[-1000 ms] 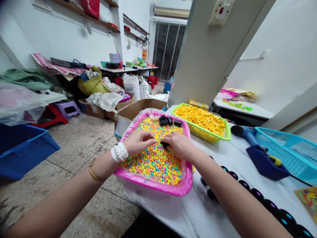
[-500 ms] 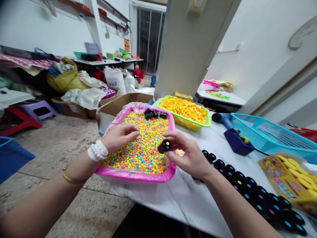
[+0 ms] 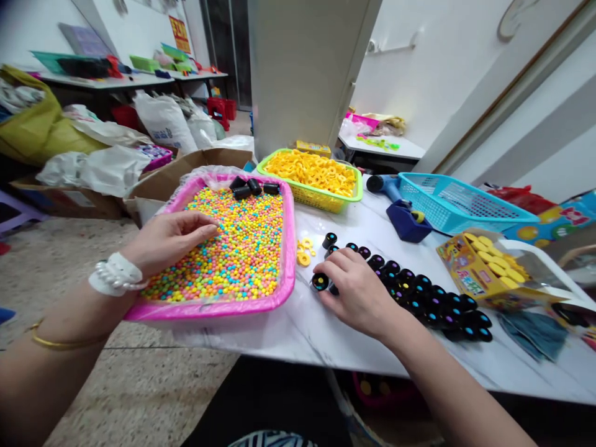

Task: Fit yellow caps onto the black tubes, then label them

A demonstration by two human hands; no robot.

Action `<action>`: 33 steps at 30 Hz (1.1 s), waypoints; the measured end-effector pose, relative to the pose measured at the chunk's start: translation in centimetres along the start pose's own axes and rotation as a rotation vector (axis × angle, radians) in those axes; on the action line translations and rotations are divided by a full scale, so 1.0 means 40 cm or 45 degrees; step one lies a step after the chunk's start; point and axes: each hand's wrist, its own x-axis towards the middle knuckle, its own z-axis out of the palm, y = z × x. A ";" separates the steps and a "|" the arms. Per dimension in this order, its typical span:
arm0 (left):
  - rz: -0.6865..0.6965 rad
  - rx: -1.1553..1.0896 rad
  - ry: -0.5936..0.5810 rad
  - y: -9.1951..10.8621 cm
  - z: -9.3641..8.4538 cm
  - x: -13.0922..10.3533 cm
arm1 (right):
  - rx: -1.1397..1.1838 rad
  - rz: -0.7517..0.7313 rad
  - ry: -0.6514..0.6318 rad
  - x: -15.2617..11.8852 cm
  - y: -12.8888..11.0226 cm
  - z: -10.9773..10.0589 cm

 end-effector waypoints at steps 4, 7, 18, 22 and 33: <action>-0.004 0.010 -0.016 -0.005 0.000 0.003 | -0.134 0.007 -0.096 -0.004 0.019 0.033; 0.008 0.015 0.007 -0.001 -0.002 0.002 | -0.150 0.015 -0.151 -0.006 0.025 0.031; 0.113 0.020 0.036 0.000 -0.003 -0.006 | 0.032 -0.178 0.176 0.289 0.050 -0.047; 0.109 0.041 0.057 -0.002 -0.001 -0.010 | -0.205 -0.032 0.069 0.523 0.051 0.008; 0.101 0.035 0.081 -0.011 0.006 -0.009 | -0.259 -0.038 -0.147 0.610 0.068 0.072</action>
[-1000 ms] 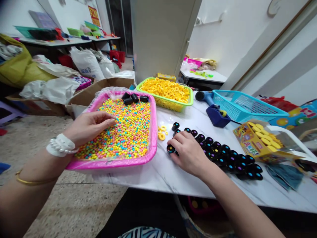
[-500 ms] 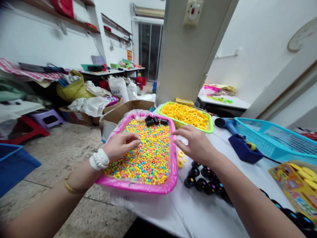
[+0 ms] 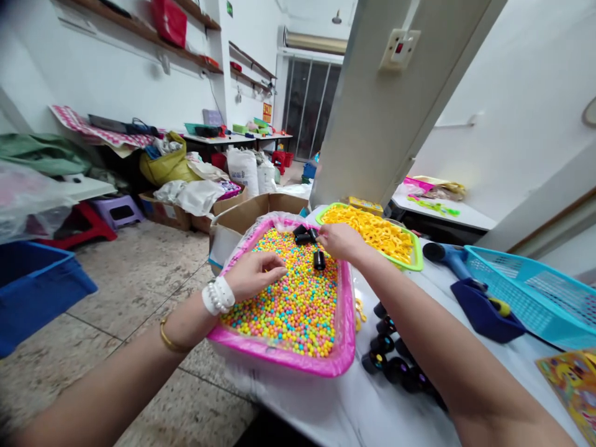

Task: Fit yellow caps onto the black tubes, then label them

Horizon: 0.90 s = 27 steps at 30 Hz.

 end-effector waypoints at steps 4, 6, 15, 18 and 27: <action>0.010 -0.020 -0.009 0.007 -0.003 -0.002 | 0.086 -0.352 -0.127 -0.058 0.000 -0.020; 0.006 -0.023 -0.009 0.011 -0.004 -0.003 | 0.148 -0.543 -0.163 -0.088 -0.009 -0.016; -0.016 0.064 0.003 0.010 -0.003 -0.002 | 0.064 -0.594 0.014 -0.125 -0.038 0.012; -0.027 0.081 0.013 0.007 -0.001 -0.001 | -0.035 -0.462 0.067 -0.093 -0.025 0.023; 0.004 0.083 0.010 0.004 0.000 -0.002 | 0.125 -0.619 -0.012 -0.099 -0.081 0.021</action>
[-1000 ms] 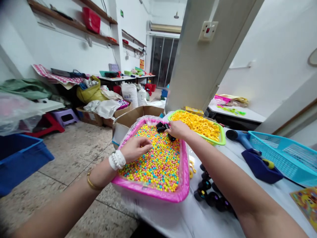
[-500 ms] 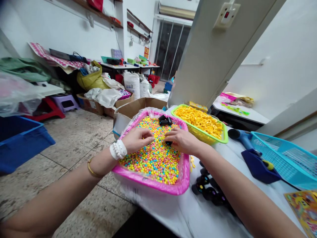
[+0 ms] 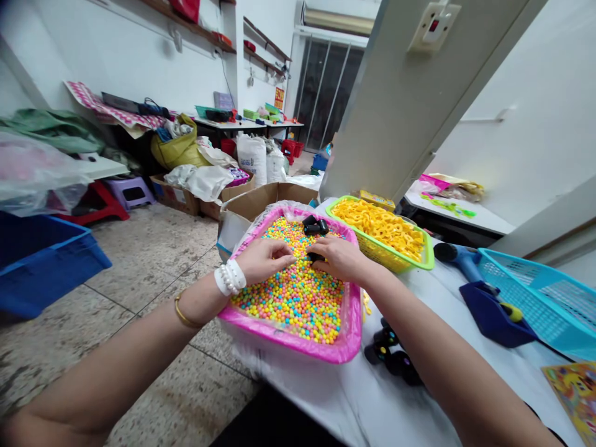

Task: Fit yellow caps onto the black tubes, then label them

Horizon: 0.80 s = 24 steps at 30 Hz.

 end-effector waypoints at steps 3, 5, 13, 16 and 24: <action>0.007 -0.014 -0.007 0.000 -0.001 0.000 | 0.382 0.141 0.156 -0.040 -0.013 -0.005; 0.006 -0.021 -0.011 0.000 -0.001 -0.001 | 0.677 0.242 0.212 -0.072 -0.018 -0.006; -0.012 -0.035 -0.007 0.000 0.000 0.001 | 0.739 0.294 0.296 -0.107 -0.052 -0.018; -0.028 -0.031 -0.020 0.002 -0.001 0.000 | 1.018 0.322 0.264 -0.096 -0.058 -0.018; 0.013 -0.023 -0.070 -0.001 -0.004 0.002 | 0.850 0.479 0.333 -0.171 -0.149 -0.077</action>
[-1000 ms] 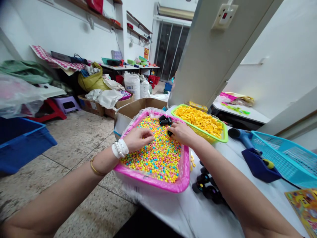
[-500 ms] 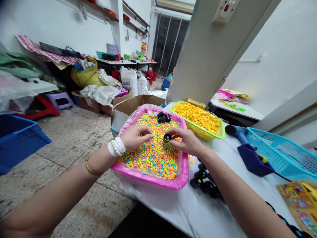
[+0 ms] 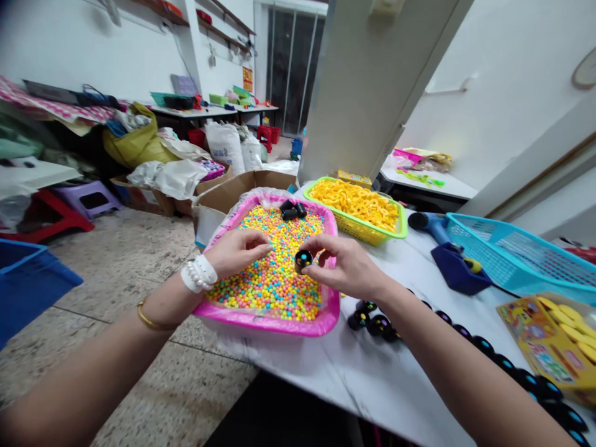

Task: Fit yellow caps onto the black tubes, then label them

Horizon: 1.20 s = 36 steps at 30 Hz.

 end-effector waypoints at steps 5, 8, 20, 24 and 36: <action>0.001 -0.040 -0.053 0.000 -0.005 0.004 | -0.028 0.147 0.140 -0.209 -0.057 -0.004; -0.025 -0.033 -0.053 0.006 -0.008 0.007 | -0.038 0.395 0.374 -0.366 -0.048 0.034; -0.136 0.115 -0.088 0.012 -0.015 0.011 | -0.524 0.839 0.944 -0.542 0.081 0.139; -0.087 0.064 -0.104 0.019 -0.013 0.008 | -0.811 0.636 0.932 -0.537 0.074 0.134; 0.044 0.004 -0.080 0.001 -0.007 -0.002 | -0.712 0.128 0.419 -0.154 -0.016 -0.060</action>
